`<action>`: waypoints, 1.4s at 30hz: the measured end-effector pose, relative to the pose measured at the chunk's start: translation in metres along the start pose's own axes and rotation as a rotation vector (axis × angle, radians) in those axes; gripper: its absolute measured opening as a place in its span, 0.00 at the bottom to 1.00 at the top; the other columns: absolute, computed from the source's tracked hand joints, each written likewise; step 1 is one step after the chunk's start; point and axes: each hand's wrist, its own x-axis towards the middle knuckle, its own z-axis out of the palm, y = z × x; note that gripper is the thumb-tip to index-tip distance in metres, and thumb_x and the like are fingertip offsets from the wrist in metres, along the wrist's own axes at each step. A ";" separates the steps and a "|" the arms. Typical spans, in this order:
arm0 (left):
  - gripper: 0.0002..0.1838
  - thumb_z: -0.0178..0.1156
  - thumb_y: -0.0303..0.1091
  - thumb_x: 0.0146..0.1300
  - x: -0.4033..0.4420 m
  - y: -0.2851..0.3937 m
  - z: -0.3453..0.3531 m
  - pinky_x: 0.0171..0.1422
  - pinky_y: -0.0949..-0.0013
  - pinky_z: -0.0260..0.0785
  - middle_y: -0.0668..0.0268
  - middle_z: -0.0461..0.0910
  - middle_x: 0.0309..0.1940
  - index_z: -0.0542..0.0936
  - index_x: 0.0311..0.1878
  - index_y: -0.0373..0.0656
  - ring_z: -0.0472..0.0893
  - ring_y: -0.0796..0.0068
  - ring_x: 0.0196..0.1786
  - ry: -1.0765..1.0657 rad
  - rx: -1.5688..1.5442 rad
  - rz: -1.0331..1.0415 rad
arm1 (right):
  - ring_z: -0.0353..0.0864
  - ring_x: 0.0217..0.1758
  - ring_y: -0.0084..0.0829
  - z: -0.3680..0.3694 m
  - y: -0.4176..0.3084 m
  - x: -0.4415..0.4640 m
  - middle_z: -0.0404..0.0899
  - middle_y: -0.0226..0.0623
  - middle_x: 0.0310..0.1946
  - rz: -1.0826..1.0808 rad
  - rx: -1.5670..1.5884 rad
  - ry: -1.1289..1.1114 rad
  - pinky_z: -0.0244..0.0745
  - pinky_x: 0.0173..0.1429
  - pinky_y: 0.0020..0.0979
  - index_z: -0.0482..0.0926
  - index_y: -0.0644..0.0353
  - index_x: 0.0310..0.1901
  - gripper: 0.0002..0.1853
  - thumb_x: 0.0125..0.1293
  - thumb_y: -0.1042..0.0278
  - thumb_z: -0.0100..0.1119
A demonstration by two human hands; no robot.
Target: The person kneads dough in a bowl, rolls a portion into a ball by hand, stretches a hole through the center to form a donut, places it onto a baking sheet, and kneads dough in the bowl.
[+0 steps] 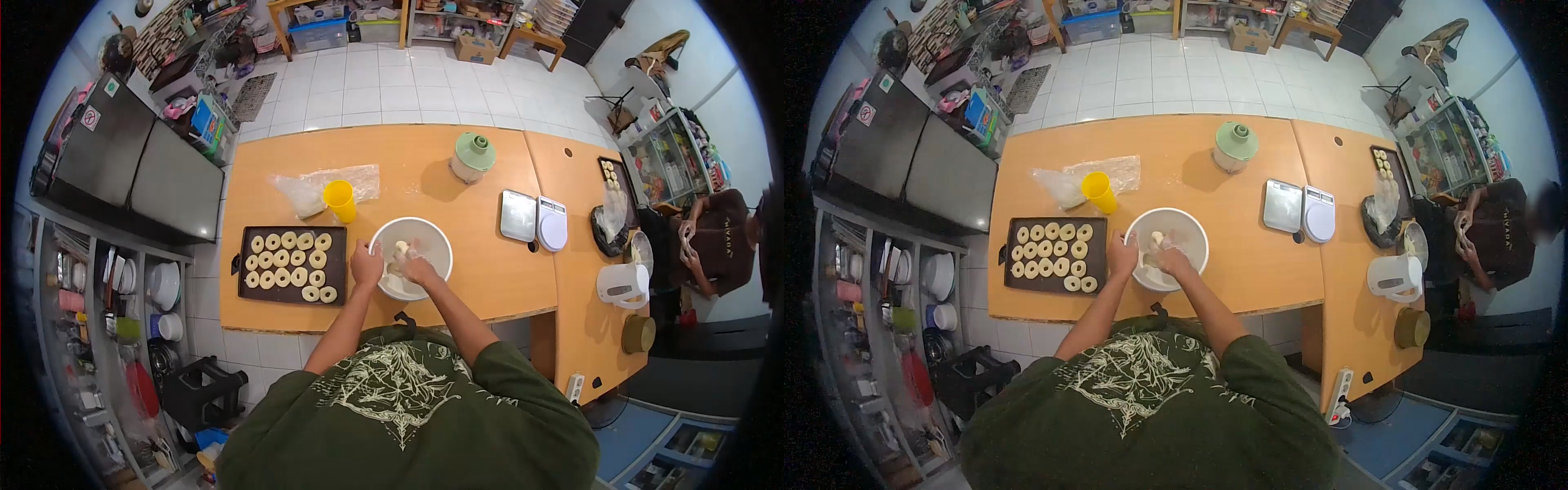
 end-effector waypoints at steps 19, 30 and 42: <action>0.22 0.58 0.44 0.67 -0.039 0.055 -0.005 0.54 0.55 0.66 0.49 0.75 0.42 0.70 0.54 0.37 0.75 0.50 0.46 -0.045 -0.357 0.250 | 0.69 0.22 0.21 -0.037 -0.033 -0.037 0.71 0.29 0.26 0.019 1.110 0.028 0.66 0.25 0.22 0.66 0.51 0.49 0.16 0.73 0.48 0.48; 0.15 0.54 0.37 0.69 -0.040 0.078 -0.017 0.31 0.62 0.69 0.52 0.78 0.20 0.78 0.32 0.35 0.79 0.62 0.25 -0.084 -0.260 0.218 | 0.80 0.29 0.40 -0.050 -0.028 -0.032 0.78 0.49 0.30 -0.204 0.431 0.318 0.73 0.34 0.39 0.71 0.62 0.47 0.16 0.72 0.56 0.52; 0.18 0.55 0.43 0.71 -0.013 0.076 -0.035 0.18 0.74 0.65 0.70 0.77 0.18 0.81 0.32 0.38 0.75 0.83 0.19 -0.349 -0.725 -0.146 | 0.78 0.34 0.35 -0.085 -0.032 -0.048 0.79 0.44 0.30 -0.323 0.479 0.445 0.73 0.41 0.36 0.76 0.64 0.42 0.17 0.74 0.56 0.48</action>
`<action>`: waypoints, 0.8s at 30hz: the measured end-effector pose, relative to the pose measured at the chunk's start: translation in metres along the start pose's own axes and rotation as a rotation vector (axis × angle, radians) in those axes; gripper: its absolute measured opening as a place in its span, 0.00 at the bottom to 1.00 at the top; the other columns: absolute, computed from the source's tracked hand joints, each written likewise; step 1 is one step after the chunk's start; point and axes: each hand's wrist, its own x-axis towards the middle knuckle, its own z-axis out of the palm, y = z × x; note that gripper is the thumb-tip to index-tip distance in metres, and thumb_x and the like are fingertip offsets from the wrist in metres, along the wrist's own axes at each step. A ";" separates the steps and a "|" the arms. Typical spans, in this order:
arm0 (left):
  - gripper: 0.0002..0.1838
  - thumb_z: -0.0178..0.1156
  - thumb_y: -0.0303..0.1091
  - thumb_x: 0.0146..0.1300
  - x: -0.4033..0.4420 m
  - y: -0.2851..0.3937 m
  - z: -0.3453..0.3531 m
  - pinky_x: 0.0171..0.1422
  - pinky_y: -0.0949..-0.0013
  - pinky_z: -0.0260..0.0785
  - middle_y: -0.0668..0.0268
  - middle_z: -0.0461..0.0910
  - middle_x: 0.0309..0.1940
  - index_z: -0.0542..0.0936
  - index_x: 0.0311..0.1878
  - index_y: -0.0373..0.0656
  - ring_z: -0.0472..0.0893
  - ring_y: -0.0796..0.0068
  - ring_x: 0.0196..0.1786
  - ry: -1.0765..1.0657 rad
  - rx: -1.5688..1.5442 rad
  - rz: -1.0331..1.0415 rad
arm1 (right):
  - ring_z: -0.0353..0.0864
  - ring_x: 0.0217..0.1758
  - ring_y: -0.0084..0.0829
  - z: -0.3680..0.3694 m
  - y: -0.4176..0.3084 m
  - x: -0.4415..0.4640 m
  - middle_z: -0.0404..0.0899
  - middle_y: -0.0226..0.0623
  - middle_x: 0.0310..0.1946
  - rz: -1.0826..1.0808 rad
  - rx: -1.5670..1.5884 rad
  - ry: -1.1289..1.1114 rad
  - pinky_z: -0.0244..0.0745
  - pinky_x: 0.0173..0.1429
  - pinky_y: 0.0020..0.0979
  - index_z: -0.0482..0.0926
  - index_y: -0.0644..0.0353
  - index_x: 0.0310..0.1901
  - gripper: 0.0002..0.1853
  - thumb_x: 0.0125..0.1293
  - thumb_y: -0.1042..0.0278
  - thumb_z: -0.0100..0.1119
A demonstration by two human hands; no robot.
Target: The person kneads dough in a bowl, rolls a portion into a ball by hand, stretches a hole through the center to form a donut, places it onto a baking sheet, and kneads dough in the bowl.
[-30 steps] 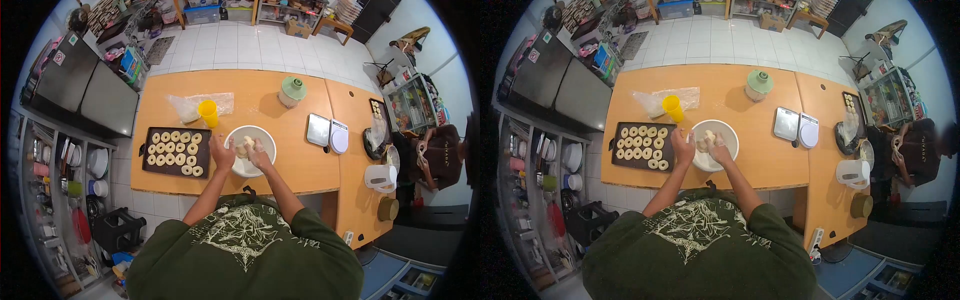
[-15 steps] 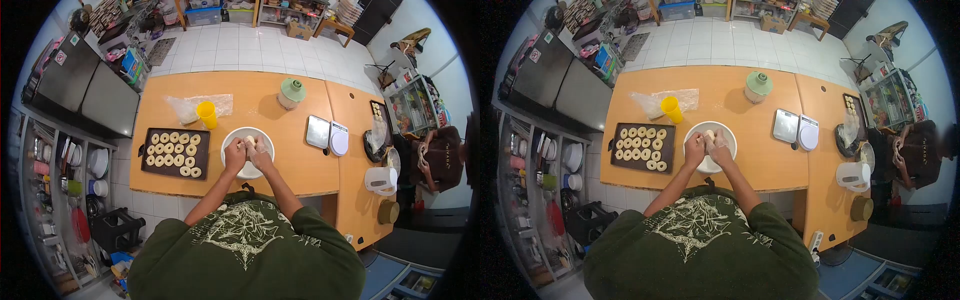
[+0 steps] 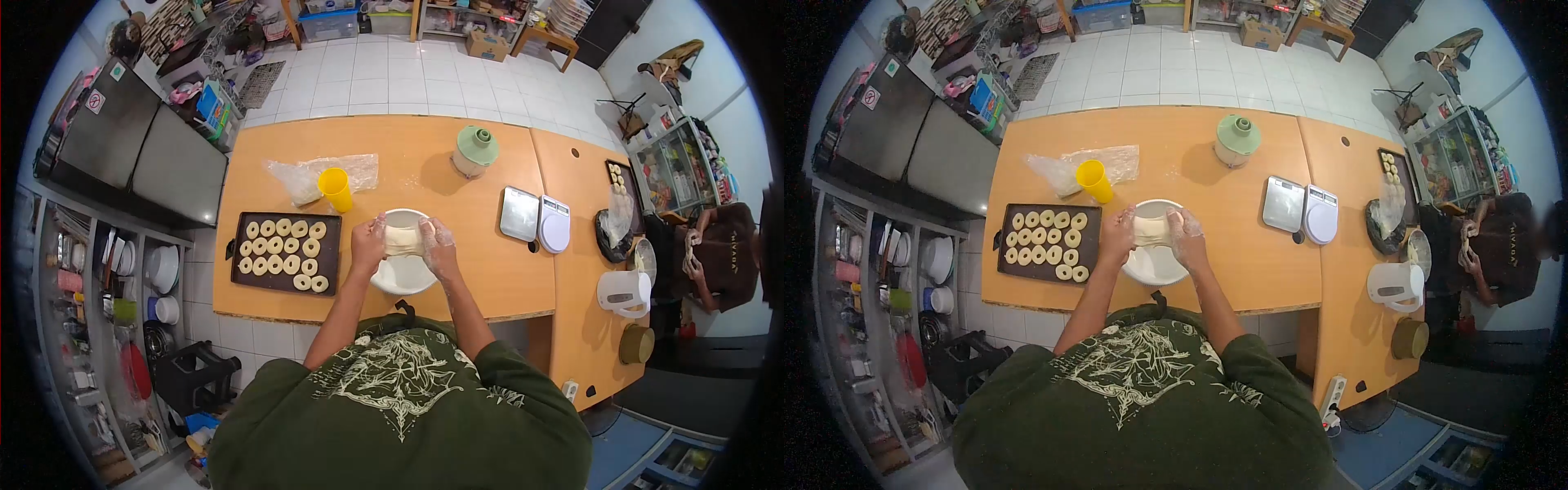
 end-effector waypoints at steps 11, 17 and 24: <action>0.16 0.45 0.44 0.76 0.023 -0.072 0.025 0.46 0.71 0.73 0.68 0.78 0.35 0.75 0.50 0.43 0.79 0.74 0.39 0.028 -0.287 -0.068 | 0.82 0.40 0.29 0.043 0.043 0.008 0.81 0.36 0.40 0.719 0.878 -0.124 0.77 0.42 0.33 0.74 0.58 0.50 0.24 0.74 0.43 0.42; 0.16 0.42 0.39 0.76 0.005 -0.046 0.027 0.59 0.68 0.70 0.66 0.77 0.48 0.75 0.55 0.43 0.78 0.73 0.50 -0.190 -0.762 -0.218 | 0.77 0.47 0.45 0.056 0.048 0.006 0.77 0.48 0.44 0.293 0.050 -0.032 0.71 0.50 0.44 0.71 0.63 0.55 0.24 0.75 0.48 0.41; 0.18 0.42 0.42 0.76 0.018 -0.079 0.020 0.53 0.66 0.72 0.65 0.79 0.43 0.75 0.53 0.41 0.79 0.71 0.47 -0.034 -0.348 -0.213 | 0.70 0.57 0.57 0.033 0.067 0.000 0.69 0.58 0.57 -0.230 -0.638 -0.258 0.62 0.63 0.46 0.69 0.65 0.59 0.25 0.76 0.51 0.37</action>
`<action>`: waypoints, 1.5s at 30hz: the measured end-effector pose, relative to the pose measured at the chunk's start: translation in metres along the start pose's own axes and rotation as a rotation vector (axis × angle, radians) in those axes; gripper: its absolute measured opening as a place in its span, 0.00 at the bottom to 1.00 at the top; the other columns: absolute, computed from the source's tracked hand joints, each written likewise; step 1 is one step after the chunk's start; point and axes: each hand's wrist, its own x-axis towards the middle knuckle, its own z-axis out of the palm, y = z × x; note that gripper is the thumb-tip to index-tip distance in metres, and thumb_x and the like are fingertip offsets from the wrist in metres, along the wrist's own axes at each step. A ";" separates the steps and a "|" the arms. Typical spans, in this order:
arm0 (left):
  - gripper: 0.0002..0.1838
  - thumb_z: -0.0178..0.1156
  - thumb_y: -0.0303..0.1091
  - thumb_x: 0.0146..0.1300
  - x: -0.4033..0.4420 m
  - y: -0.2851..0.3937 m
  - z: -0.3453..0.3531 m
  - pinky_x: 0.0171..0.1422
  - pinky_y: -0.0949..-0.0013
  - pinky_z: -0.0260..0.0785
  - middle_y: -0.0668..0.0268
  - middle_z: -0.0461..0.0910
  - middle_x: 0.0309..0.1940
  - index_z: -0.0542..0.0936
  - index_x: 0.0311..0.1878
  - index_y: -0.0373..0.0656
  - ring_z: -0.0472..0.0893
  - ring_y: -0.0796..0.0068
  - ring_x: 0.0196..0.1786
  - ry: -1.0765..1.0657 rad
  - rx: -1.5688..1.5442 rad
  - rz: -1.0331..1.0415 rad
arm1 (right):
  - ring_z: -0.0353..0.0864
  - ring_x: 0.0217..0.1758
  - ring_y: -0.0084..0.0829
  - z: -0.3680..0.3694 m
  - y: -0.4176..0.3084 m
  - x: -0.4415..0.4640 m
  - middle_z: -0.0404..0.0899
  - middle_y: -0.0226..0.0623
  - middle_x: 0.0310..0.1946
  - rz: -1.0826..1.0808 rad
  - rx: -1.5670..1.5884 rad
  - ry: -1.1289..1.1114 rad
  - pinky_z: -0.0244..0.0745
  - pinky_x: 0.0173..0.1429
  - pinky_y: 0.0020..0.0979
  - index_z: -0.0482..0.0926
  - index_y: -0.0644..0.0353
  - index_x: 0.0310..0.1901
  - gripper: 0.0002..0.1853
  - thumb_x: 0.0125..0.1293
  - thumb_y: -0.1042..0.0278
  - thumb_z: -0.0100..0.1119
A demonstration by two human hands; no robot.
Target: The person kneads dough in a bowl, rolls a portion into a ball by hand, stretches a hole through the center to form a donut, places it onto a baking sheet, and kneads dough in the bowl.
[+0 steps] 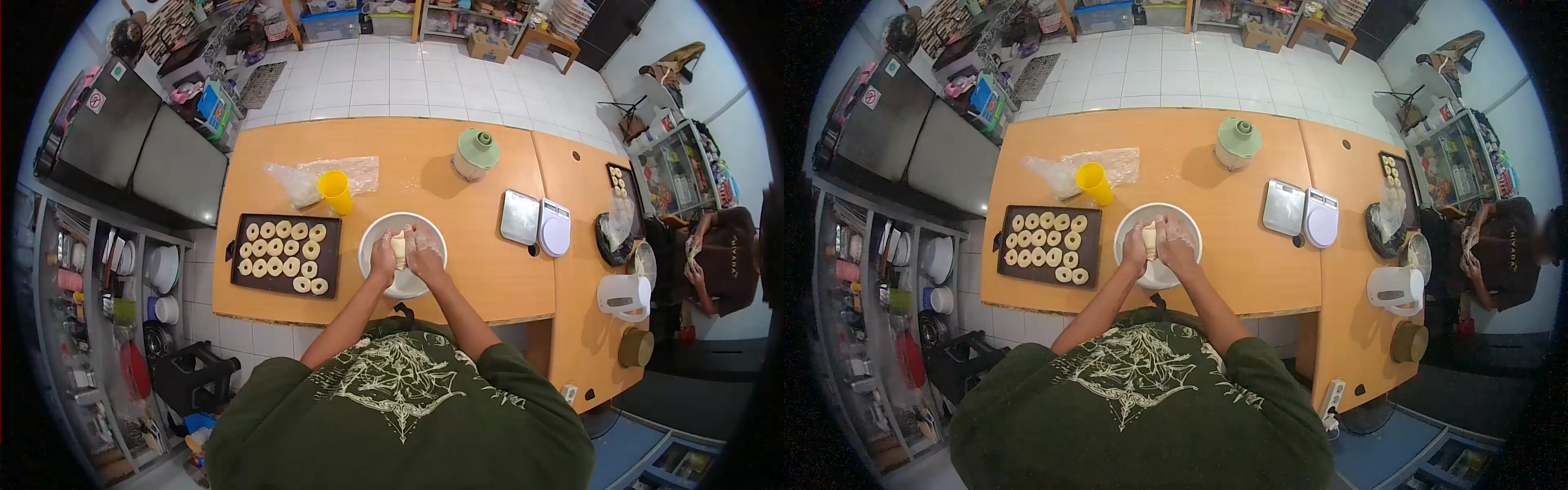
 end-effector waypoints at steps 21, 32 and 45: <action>0.06 0.48 0.33 0.74 -0.013 0.047 0.010 0.49 0.69 0.71 0.68 0.74 0.37 0.73 0.44 0.43 0.75 0.76 0.40 -0.035 -0.101 0.247 | 0.59 0.12 0.16 -0.034 -0.014 0.005 0.71 0.24 0.19 0.681 1.507 -0.173 0.55 0.18 0.21 0.76 0.55 0.35 0.20 0.73 0.46 0.50; 0.11 0.47 0.37 0.75 -0.008 0.010 0.023 0.57 0.71 0.67 0.66 0.73 0.46 0.70 0.53 0.44 0.74 0.75 0.49 0.146 0.005 0.325 | 0.67 0.17 0.18 -0.031 -0.020 0.015 0.74 0.26 0.25 0.763 1.515 -0.302 0.60 0.19 0.21 0.76 0.55 0.43 0.28 0.73 0.36 0.39; 0.19 0.43 0.45 0.74 -0.004 0.009 0.017 0.44 0.69 0.72 0.67 0.78 0.33 0.78 0.41 0.41 0.79 0.74 0.35 0.068 -0.260 0.033 | 0.70 0.57 0.54 -0.029 -0.035 0.008 0.72 0.56 0.52 0.419 0.398 0.007 0.63 0.64 0.46 0.71 0.67 0.56 0.23 0.75 0.54 0.39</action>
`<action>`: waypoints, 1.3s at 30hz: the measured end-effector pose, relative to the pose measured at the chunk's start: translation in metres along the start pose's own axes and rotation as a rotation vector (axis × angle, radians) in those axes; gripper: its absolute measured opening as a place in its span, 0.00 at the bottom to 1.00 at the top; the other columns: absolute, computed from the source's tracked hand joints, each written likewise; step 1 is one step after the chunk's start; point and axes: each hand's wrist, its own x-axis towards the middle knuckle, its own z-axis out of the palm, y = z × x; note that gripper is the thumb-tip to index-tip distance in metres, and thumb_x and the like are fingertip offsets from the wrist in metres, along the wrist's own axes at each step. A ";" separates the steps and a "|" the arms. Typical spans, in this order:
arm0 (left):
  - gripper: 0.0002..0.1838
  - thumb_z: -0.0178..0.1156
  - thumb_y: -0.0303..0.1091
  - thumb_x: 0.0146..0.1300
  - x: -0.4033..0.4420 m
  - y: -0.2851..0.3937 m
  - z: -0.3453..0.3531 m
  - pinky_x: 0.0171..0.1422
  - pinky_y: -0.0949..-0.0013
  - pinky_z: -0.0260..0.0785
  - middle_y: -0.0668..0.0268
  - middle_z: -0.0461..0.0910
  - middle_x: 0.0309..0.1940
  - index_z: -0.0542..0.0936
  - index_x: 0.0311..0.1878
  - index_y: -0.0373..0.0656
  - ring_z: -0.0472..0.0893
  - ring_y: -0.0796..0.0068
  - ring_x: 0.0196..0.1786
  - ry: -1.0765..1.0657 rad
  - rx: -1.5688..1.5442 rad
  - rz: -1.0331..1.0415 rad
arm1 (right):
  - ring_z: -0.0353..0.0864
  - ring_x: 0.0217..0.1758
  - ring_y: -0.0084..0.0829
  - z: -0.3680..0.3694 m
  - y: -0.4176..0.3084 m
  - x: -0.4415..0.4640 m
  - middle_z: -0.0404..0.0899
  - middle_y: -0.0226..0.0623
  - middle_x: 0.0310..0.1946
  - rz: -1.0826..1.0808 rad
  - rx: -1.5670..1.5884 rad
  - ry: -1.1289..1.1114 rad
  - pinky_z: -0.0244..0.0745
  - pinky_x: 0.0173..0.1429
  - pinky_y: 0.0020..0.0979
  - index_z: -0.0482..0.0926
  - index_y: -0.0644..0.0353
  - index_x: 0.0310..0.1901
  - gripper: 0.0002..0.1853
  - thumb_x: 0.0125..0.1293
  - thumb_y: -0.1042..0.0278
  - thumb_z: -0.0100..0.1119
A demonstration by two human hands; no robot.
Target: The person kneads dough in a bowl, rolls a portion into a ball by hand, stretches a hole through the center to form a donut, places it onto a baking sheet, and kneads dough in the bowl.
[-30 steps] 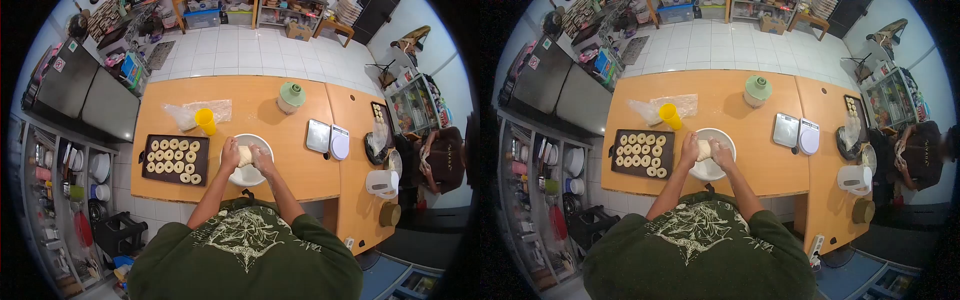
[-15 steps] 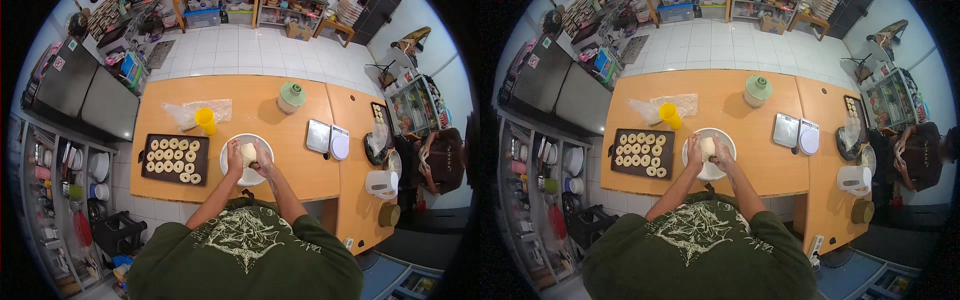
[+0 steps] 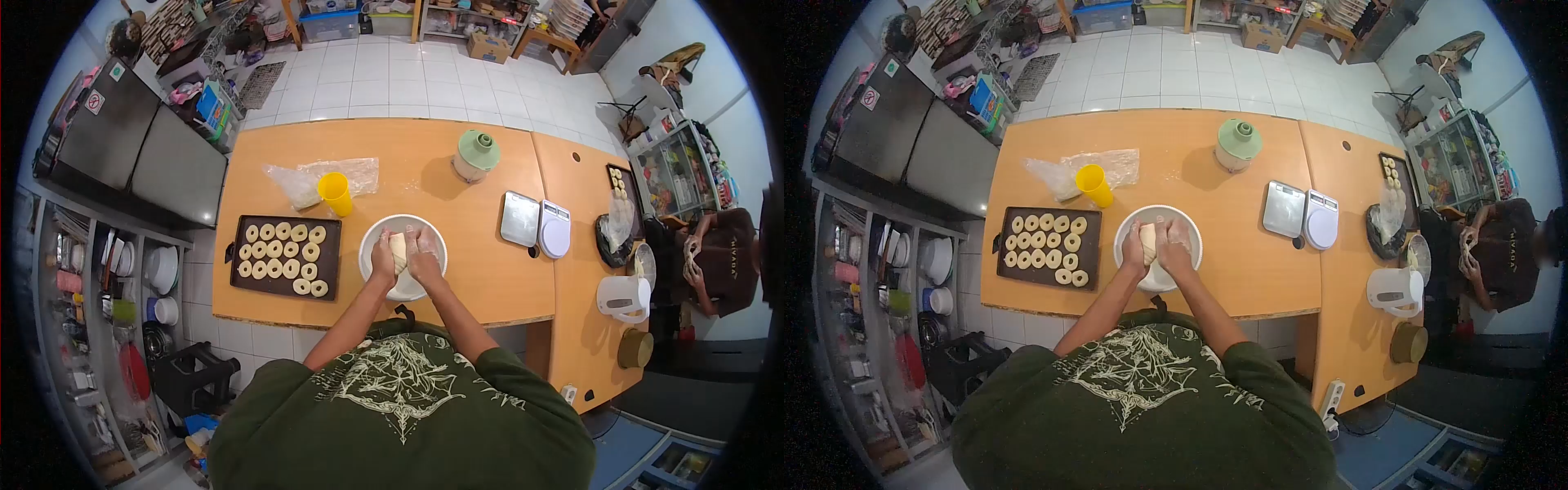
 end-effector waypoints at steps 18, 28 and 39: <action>0.22 0.51 0.48 0.73 -0.018 0.007 0.013 0.42 0.68 0.69 0.65 0.76 0.27 0.80 0.39 0.35 0.76 0.74 0.32 0.162 0.638 0.366 | 0.78 0.43 0.58 -0.002 -0.013 -0.021 0.77 0.63 0.36 0.053 0.086 -0.013 0.68 0.50 0.52 0.70 0.63 0.46 0.19 0.71 0.52 0.49; 0.19 0.52 0.45 0.72 -0.015 0.022 0.018 0.35 0.68 0.75 0.62 0.80 0.32 0.78 0.43 0.33 0.80 0.73 0.34 0.157 0.230 0.197 | 0.81 0.39 0.44 0.017 0.016 -0.010 0.81 0.48 0.33 -0.017 0.441 0.283 0.72 0.46 0.41 0.76 0.68 0.39 0.22 0.74 0.52 0.47; 0.23 0.47 0.51 0.73 -0.018 0.028 0.010 0.43 0.65 0.77 0.63 0.79 0.40 0.75 0.50 0.39 0.81 0.71 0.39 -0.121 -0.007 -0.043 | 0.68 0.17 0.18 -0.019 0.016 -0.007 0.75 0.26 0.22 0.510 1.326 -0.275 0.60 0.17 0.19 0.76 0.55 0.45 0.21 0.74 0.44 0.44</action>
